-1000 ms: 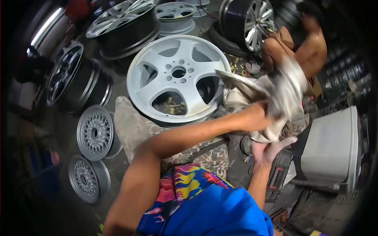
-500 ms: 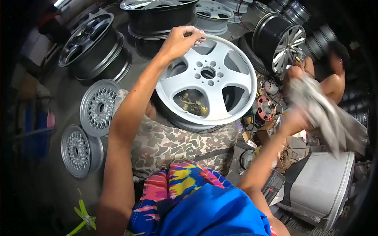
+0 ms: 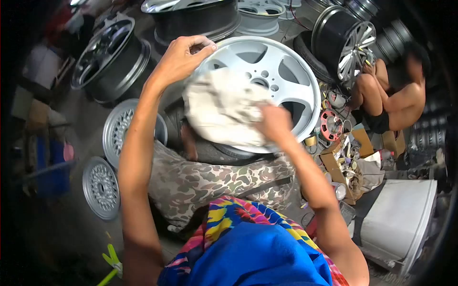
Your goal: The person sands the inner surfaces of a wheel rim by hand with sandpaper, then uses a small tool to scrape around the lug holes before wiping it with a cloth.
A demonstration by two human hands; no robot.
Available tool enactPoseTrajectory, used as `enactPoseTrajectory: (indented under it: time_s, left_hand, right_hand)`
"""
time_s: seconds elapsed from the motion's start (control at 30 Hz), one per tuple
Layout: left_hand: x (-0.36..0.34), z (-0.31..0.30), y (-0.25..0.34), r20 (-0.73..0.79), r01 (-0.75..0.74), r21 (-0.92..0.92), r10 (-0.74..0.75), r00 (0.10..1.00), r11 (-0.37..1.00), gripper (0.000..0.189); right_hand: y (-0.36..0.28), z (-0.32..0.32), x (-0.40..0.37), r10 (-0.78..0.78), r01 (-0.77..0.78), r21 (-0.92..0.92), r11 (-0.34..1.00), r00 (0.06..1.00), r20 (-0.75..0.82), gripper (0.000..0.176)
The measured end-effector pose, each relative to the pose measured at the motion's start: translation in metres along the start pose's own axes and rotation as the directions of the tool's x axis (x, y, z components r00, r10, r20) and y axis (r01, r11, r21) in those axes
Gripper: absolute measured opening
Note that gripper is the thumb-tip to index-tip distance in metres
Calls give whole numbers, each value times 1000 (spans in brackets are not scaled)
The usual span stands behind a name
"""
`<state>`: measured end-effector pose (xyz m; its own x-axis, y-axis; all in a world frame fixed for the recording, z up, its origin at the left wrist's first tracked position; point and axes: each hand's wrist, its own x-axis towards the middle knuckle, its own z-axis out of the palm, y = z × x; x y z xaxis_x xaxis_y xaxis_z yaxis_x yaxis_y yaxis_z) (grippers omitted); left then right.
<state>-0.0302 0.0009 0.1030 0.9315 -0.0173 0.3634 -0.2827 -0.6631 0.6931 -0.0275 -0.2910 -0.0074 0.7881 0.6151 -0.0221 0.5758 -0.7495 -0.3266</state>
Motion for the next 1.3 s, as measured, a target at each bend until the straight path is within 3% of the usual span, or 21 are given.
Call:
enactPoseTrajectory:
  time_s: [0.13, 0.17, 0.23, 0.3, 0.33, 0.4, 0.43, 0.47, 0.5, 0.57, 0.63, 0.7, 0.83, 0.9, 0.97, 1.03, 1.13, 1.17, 1.2, 1.23, 1.3]
  left_hand:
    - [-25, 5, -41, 17, 102, 8, -102, 995, 995, 29]
    - [-32, 7, -46, 64, 171, 73, -175, 982, 983, 29]
    - [-39, 7, -61, 38, 92, 77, -95, 995, 993, 29]
    - [-39, 9, -53, 55, 89, 82, -93, 994, 993, 28]
    - [-38, 10, -54, 41, 86, 81, -90, 995, 993, 28]
    - [-34, 14, -55, 22, 81, 130, -85, 996, 988, 29]
    - [-34, 15, -54, 7, 62, 184, -65, 998, 981, 30]
    - [-33, 17, -54, -1, 97, 145, -98, 995, 985, 32]
    - [-32, 21, -55, -2, 101, 150, -102, 995, 983, 32]
    - [-31, 26, -56, 3, 70, 212, -73, 997, 975, 30]
    - [-31, 26, -52, 18, 85, 212, -91, 996, 974, 29]
    - [-28, 31, -49, 43, 87, 212, -98, 994, 973, 29]
    - [-27, 31, -45, 65, 116, 199, -131, 989, 973, 30]
    - [-30, 29, -41, 99, 154, 187, -175, 980, 970, 31]
    - [-35, 23, -46, 126, 101, 291, -143, 982, 951, 33]
    - [-38, 19, -56, 132, 138, 315, -188, 973, 939, 34]
    - [-36, 22, -68, 134, 155, 345, -212, 968, 926, 35]
    - [-36, 25, -70, 149, 132, 344, -193, 970, 930, 35]
    - [-38, 29, -69, 155, 119, 349, -183, 971, 930, 35]
    - [-39, 33, -67, 184, 131, 346, -204, 961, 929, 35]
    - [-37, 41, -66, 235, 119, 323, -202, 951, 939, 35]
  right_hand:
    - [158, -76, -54, 294, -389, -219, 895, 882, -368, 40]
    - [169, -107, -69, 399, -461, -114, 880, 847, -351, 36]
    - [178, -136, -89, 433, -357, 502, 788, 901, -38, 34]
    - [158, -109, -101, 316, -259, 640, 723, 948, 27, 38]
    - [126, -88, -99, 166, -127, 480, 868, 985, -40, 42]
    - [19, -56, -75, 100, -243, 407, 880, 934, 342, 52]
    - [-18, -26, -64, -37, -83, 306, 948, 929, 368, 65]
    - [-30, 31, -55, -428, 431, 148, 890, 902, -52, 81]
    - [-79, -5, -35, -180, -6, 377, 926, 871, 457, 98]
    - [-77, 36, 18, -45, -166, 283, 945, 788, 614, 105]
    - [-71, 66, 46, -92, -273, 607, 747, 861, 500, 98]
    - [-59, 60, 41, 6, -345, 531, 774, 843, 538, 93]
    - [-22, 18, -11, -334, 245, 241, 939, 815, 474, 59]
    - [1, -15, -32, -319, 335, 49, 941, 829, 459, 41]
    - [24, -46, -26, -295, 272, 125, 954, 777, 556, 35]
    - [13, -62, -6, -92, 237, -162, 958, 788, 609, 34]
    - [1, 6, 16, -310, 173, 321, 931, 838, 449, 50]
    - [-37, 24, 11, -242, 142, 330, 933, 928, 282, 64]
    - [-71, 42, 21, -148, 29, 306, 952, 915, 375, 95]
    - [-79, 71, 18, -140, 50, 423, 905, 973, 183, 89]
    - [-74, 58, -12, -170, 98, 359, 928, 970, 175, 70]
